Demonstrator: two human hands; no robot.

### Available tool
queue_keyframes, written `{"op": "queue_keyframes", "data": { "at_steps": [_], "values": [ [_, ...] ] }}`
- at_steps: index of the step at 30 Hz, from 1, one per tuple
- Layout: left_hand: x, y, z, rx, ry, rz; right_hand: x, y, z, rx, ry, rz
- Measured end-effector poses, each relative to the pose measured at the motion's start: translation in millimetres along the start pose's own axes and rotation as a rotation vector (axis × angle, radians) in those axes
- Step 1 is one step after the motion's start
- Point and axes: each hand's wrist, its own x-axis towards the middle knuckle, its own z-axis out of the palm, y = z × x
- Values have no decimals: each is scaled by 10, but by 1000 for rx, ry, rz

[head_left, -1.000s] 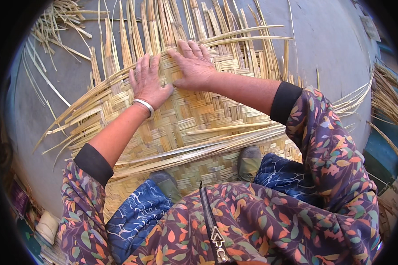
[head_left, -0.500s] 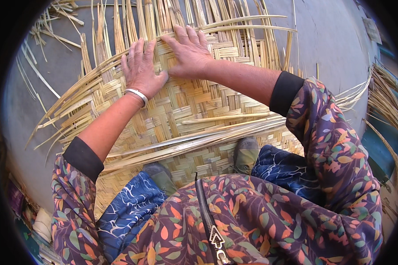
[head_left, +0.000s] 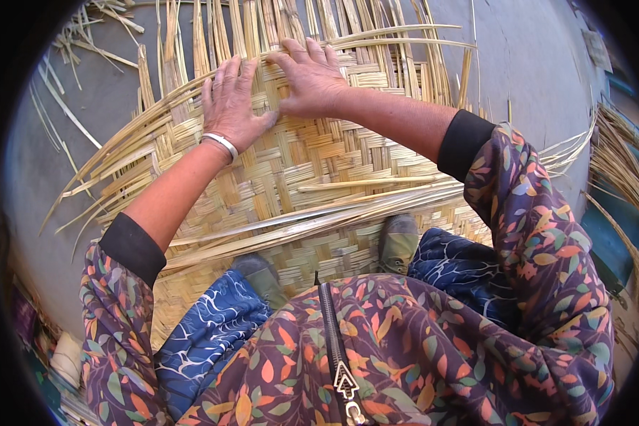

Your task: The person weaves a basket using dried palm leaves. They interlace the leaves by hand, creating a tight pattern on the floor.

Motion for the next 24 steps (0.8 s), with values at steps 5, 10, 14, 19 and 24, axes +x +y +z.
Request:
{"op": "queue_keyframes", "data": {
  "at_steps": [5, 10, 14, 19, 24],
  "values": [
    [-30, -51, -90, 93, -102, 78, -19, 52, 16, -18, -6, -13],
    [23, -55, -205, 177, -220, 115, -149, 313, -91, -27, 105, -133],
    [100, -10, -362, 251, -251, 149, -153, 636, -280, -216, 271, -132],
    [91, -68, -382, 215, -170, 203, -48, 802, -578, -319, 95, -27],
    [-6, -92, -294, 202, -65, 231, 107, 752, -760, -281, -34, 23]
  ]
}}
